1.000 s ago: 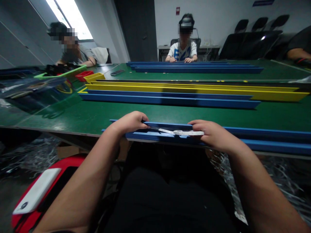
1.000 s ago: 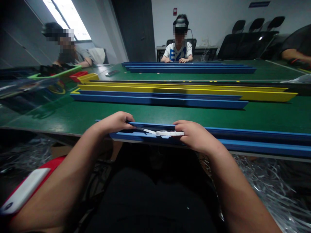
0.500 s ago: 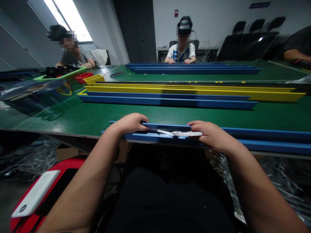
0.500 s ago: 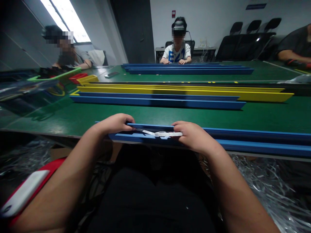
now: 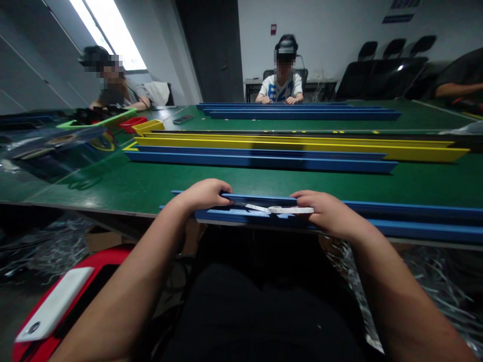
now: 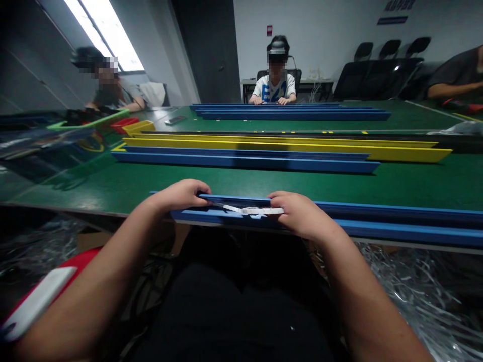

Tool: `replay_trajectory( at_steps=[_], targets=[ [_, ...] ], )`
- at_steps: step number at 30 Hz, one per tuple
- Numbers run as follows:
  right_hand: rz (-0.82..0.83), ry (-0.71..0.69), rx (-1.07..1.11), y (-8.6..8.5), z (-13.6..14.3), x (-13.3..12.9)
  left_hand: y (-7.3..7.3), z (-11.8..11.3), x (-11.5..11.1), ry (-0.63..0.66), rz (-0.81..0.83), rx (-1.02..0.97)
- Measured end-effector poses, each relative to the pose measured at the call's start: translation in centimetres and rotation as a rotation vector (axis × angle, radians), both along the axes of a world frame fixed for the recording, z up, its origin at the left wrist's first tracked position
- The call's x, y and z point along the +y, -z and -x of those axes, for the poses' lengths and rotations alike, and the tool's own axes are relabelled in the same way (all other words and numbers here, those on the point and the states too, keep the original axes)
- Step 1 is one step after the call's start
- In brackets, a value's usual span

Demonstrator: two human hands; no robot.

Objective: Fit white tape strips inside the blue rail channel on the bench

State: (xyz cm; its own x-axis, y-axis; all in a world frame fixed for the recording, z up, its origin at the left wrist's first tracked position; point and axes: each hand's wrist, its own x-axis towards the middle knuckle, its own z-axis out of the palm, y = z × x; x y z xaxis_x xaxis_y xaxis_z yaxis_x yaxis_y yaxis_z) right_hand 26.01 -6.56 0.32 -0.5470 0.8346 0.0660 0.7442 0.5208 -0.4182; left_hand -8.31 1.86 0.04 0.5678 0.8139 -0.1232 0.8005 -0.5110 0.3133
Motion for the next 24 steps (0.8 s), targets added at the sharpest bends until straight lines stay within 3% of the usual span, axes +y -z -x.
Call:
replay_trajectory(
  at_steps=[24],
  targets=[
    [-0.013, 0.004, 0.003, -0.06, 0.06, -0.17, -0.02, 0.02, 0.00, 0.005, -0.015, -0.013]
  ],
)
